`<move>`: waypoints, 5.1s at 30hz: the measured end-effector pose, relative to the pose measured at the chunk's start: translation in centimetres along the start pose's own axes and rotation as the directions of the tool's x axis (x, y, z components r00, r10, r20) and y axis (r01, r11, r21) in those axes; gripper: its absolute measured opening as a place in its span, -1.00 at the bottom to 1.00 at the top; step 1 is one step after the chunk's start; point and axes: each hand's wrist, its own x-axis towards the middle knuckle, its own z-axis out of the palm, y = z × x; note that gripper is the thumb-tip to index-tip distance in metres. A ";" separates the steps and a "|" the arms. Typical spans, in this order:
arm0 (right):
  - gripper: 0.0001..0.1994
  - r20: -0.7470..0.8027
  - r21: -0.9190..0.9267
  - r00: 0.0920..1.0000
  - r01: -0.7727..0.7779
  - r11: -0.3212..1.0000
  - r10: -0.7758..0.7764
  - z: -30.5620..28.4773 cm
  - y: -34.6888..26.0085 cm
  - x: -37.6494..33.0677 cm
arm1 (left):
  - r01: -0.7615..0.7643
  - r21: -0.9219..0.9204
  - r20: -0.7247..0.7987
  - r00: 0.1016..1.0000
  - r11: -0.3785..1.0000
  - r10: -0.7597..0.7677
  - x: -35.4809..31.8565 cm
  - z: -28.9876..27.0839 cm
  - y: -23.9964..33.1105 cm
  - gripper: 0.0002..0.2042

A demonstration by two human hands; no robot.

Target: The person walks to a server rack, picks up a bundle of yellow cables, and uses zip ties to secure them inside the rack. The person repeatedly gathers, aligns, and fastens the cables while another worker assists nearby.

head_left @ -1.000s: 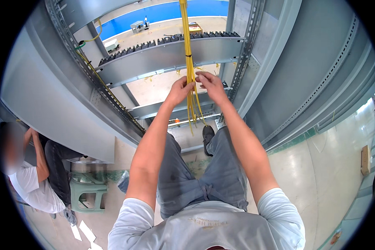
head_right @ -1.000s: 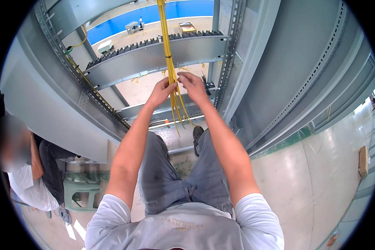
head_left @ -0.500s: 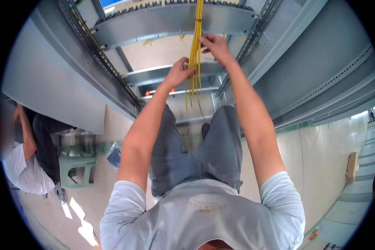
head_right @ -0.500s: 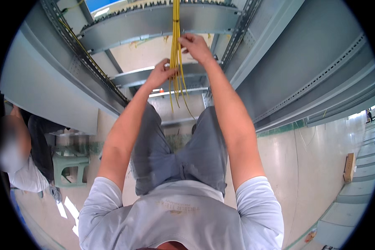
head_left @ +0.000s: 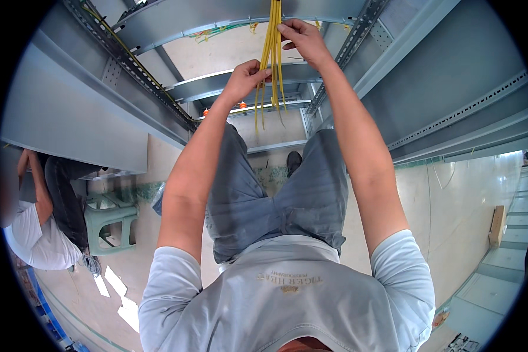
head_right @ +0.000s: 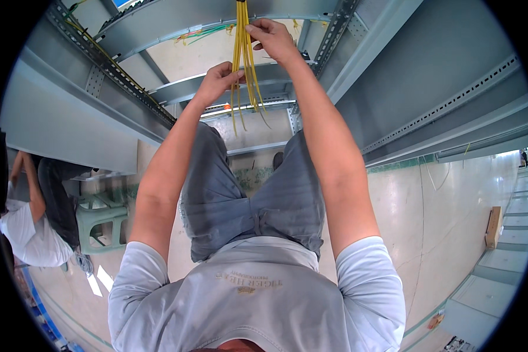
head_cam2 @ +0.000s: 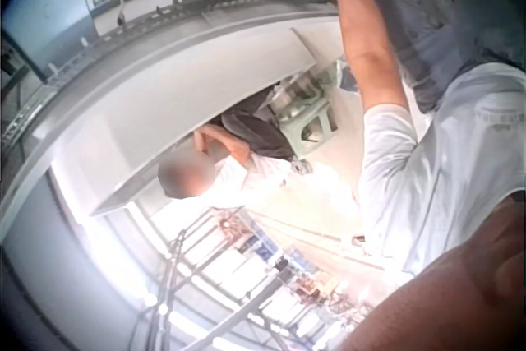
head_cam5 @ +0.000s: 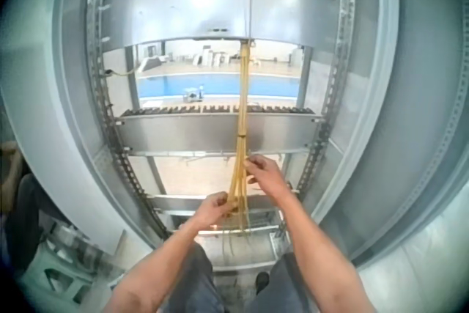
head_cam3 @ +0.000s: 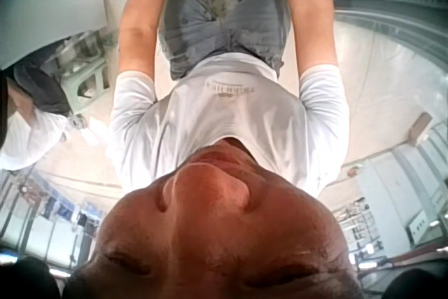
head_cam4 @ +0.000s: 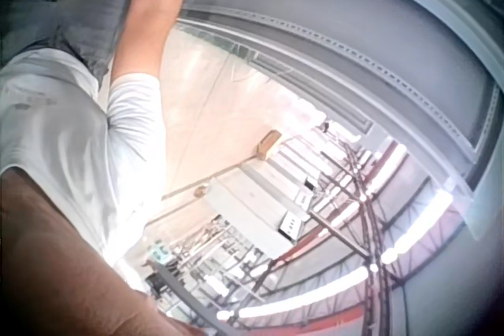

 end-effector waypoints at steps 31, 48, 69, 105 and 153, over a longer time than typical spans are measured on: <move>-0.70 0.070 0.034 0.997 -0.037 0.999 0.034 -1.0 0.9 -0.2 | 0.185 -0.143 0.118 0.979 0.972 -0.169 -1.7 -0.1 -0.1 -0.65; -0.72 0.132 0.112 0.989 -0.086 0.990 0.071 -1.3 0.2 0.2 | 0.169 -0.150 0.144 0.979 0.974 -0.147 -2.1 -0.2 0.5 -0.69; -0.73 0.134 0.233 0.987 -0.120 0.965 0.090 -1.1 1.6 0.0 | 0.203 -0.140 0.145 0.972 0.969 -0.183 -2.0 -0.1 1.5 -0.59; -0.69 0.075 0.175 0.996 -0.051 0.983 0.039 -0.7 1.0 -0.5 | 0.209 -0.256 0.107 0.976 0.944 -0.188 -1.8 0.1 0.3 -0.77; -0.68 0.145 0.172 0.975 -0.194 0.966 0.170 -1.0 0.8 -0.9 | 0.005 0.040 -0.134 0.991 0.999 0.000 1.7 3.1 3.3 -0.77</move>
